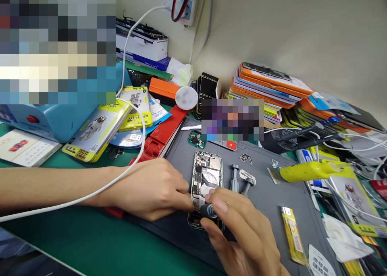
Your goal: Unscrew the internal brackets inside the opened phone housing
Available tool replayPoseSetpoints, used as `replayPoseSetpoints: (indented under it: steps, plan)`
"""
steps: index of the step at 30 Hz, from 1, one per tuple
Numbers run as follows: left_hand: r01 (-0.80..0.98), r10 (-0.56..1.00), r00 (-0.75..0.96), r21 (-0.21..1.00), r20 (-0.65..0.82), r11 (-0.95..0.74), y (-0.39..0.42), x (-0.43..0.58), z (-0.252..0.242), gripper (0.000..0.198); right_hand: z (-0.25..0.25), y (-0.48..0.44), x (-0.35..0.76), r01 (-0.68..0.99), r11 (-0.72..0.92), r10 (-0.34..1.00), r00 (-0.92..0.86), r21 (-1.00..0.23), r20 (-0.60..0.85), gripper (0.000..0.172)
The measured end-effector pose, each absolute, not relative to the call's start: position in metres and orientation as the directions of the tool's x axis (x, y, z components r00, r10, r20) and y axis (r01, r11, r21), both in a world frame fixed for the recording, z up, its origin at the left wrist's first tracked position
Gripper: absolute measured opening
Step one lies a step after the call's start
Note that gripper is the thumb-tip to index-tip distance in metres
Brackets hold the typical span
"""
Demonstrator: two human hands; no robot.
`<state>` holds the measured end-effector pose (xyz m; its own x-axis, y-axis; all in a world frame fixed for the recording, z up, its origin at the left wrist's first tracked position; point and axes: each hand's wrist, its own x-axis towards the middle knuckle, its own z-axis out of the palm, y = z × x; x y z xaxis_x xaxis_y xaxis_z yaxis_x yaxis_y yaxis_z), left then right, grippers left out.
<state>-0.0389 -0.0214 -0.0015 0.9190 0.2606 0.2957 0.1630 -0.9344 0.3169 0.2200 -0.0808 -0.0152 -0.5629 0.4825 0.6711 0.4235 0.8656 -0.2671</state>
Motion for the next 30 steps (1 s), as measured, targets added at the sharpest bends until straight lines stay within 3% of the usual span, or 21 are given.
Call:
replayPoseSetpoints:
  steps: [7, 17, 26, 30]
  plan:
    - [0.164, 0.248, 0.929, 0.295, 0.275, -0.941, -0.0216, -0.0379, -0.0006, 0.017, -0.0131, -0.0815, 0.2185, 0.431, 0.859, 0.494, -0.552, -0.277, 0.672, 0.038]
    - [0.166, 0.246, 0.933, 0.293, 0.264, -0.942, -0.0214, -0.0381, -0.0030, 0.019, -0.0137, -0.0833, 0.2172, 0.412, 0.853, 0.511, -0.537, -0.321, 0.671, 0.049]
    - [0.195, 0.272, 0.929, 0.294, 0.249, -0.936, -0.0217, -0.0382, -0.0011, 0.017, -0.0063, -0.0806, 0.2194, 0.439, 0.854, 0.500, -0.545, -0.280, 0.673, 0.031]
    - [0.202, 0.285, 0.927, 0.317, 0.243, -0.927, -0.0203, -0.0377, 0.0006, 0.019, -0.0076, -0.0790, 0.2187, 0.425, 0.858, 0.500, -0.556, -0.289, 0.665, 0.036]
